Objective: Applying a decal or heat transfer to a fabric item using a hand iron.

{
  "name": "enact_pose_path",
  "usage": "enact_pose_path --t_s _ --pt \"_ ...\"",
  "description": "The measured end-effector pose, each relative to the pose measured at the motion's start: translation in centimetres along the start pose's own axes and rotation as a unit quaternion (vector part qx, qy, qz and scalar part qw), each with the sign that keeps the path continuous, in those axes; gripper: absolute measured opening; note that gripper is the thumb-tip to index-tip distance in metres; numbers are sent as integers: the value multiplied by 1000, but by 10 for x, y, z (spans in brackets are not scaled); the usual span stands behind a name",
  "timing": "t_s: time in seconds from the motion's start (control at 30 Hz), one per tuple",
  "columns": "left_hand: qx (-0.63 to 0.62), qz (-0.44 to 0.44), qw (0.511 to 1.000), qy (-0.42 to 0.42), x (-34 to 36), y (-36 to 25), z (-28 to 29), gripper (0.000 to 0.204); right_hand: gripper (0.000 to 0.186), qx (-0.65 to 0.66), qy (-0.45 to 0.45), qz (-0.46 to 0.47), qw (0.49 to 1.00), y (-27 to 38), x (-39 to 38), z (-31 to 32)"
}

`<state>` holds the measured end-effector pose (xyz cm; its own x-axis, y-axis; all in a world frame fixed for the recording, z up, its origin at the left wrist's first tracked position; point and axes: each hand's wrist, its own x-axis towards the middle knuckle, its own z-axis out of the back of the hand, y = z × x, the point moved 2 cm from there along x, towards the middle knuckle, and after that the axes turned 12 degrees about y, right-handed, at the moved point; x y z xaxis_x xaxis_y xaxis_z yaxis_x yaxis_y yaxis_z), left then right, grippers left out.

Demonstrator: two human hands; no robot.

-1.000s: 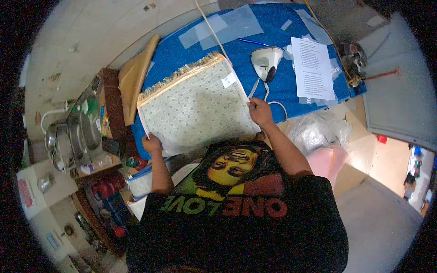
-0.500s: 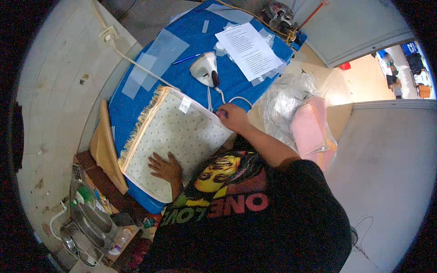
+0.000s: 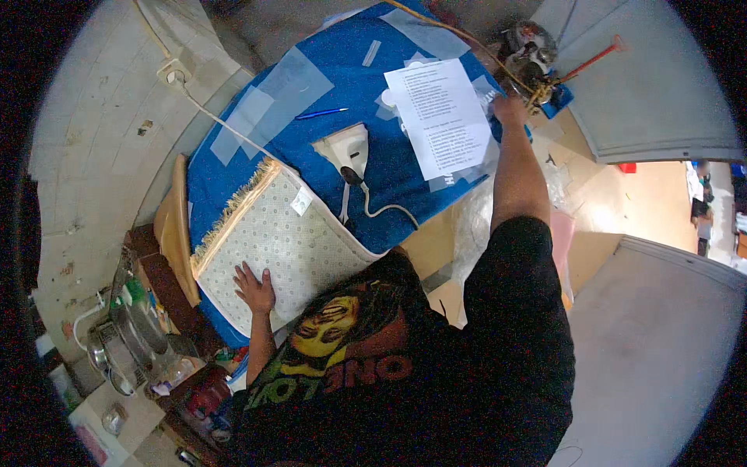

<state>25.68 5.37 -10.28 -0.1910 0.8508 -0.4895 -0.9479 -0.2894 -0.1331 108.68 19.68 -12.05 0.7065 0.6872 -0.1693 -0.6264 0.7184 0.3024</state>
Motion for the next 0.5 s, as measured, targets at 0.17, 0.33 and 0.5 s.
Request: enact_pose_path --t_s 0.17,0.33,0.5 --pt "4 45 999 -17 -23 23 -1 88 54 -57 114 -67 990 50 14 -30" --pt "6 -4 1000 -29 4 0 -11 88 47 188 57 -38 980 -33 45 -10" --pt "1 3 997 -74 -9 15 -19 85 15 456 85 49 884 21 -20 46"
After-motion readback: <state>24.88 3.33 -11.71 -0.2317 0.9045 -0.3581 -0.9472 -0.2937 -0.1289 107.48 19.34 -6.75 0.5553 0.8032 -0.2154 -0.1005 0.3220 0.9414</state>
